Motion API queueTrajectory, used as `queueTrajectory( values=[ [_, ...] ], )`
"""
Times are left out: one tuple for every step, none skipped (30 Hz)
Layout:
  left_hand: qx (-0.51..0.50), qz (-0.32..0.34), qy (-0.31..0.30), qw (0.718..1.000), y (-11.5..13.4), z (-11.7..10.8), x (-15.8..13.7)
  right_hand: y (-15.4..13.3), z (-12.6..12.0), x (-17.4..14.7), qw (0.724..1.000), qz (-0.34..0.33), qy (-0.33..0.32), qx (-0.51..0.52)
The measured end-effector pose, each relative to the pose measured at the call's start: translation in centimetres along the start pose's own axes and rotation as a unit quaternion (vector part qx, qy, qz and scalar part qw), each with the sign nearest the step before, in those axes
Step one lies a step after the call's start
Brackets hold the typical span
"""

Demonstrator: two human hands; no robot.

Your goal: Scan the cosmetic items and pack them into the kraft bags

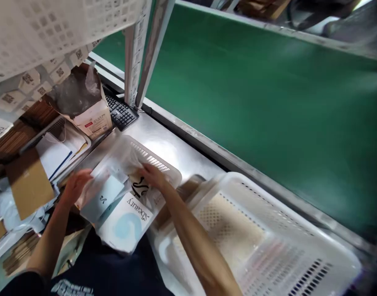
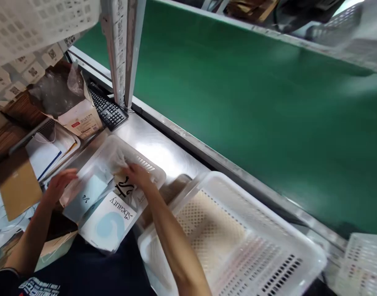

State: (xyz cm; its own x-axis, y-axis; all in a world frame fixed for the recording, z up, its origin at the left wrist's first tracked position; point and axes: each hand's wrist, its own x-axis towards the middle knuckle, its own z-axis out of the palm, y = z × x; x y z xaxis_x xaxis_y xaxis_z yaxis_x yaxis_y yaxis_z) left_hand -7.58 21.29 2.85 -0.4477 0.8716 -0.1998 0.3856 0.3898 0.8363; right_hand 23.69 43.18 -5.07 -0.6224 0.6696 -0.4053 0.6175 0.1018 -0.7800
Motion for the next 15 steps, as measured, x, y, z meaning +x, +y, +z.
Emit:
queueTrajectory(
  values=[
    [-0.005, 0.027, -0.013, 1.000, 0.7, 0.5, 2.0, -0.3, 0.2, -1.2, 1.000, -0.025, -0.002, -0.002],
    [-0.017, 0.056, -0.032, 0.998, 1.5, 1.2, 4.1, -0.6, 0.5, -2.6, 0.998, -0.058, 0.001, -0.011],
    [-0.037, 0.082, -0.062, 0.994, 2.3, 2.3, 6.1, -0.9, 0.9, -4.0, 0.995, -0.099, 0.011, -0.024],
    [-0.058, 0.102, -0.100, 0.988, 3.0, 3.5, 7.8, -1.2, 1.3, -5.4, 0.988, -0.147, 0.027, -0.043],
    [-0.071, 0.113, -0.141, 0.981, 3.8, 4.7, 9.3, -1.4, 1.7, -6.8, 0.978, -0.194, 0.046, -0.064],
    [-0.069, 0.113, -0.189, 0.973, 4.4, 5.9, 10.4, -1.5, 1.9, -8.0, 0.966, -0.236, 0.064, -0.084],
    [-0.051, 0.105, -0.237, 0.964, 5.0, 7.0, 11.1, -1.6, 1.9, -8.9, 0.956, -0.266, 0.077, -0.099],
    [-0.023, 0.092, -0.281, 0.955, 5.5, 7.8, 11.4, -1.6, 1.7, -9.6, 0.951, -0.280, 0.080, -0.104],
    [0.008, 0.076, -0.319, 0.945, 5.9, 8.4, 11.4, -1.5, 1.2, -9.8, 0.951, -0.284, 0.066, -0.101],
    [0.031, 0.060, -0.348, 0.935, 6.3, 8.7, 11.1, -1.4, 0.5, -9.6, 0.956, -0.276, 0.041, -0.091],
    [0.041, 0.046, -0.371, 0.926, 6.5, 8.8, 10.8, -1.3, -0.3, -8.8, 0.964, -0.252, 0.010, -0.085],
    [0.040, 0.037, -0.387, 0.921, 6.7, 8.9, 10.5, -1.3, -1.3, -7.5, 0.972, -0.216, -0.021, -0.088],
    [0.035, 0.033, -0.398, 0.916, 6.8, 8.9, 10.1, -1.3, -2.1, -5.6, 0.978, -0.176, -0.044, -0.099],
    [0.029, 0.035, -0.411, 0.911, 6.9, 8.8, 9.9, -1.4, -2.7, -3.5, 0.981, -0.139, -0.061, -0.118],
    [0.027, 0.041, -0.423, 0.905, 6.9, 8.9, 9.8, -1.7, -3.1, -1.0, 0.981, -0.118, -0.071, -0.139]
  ],
)
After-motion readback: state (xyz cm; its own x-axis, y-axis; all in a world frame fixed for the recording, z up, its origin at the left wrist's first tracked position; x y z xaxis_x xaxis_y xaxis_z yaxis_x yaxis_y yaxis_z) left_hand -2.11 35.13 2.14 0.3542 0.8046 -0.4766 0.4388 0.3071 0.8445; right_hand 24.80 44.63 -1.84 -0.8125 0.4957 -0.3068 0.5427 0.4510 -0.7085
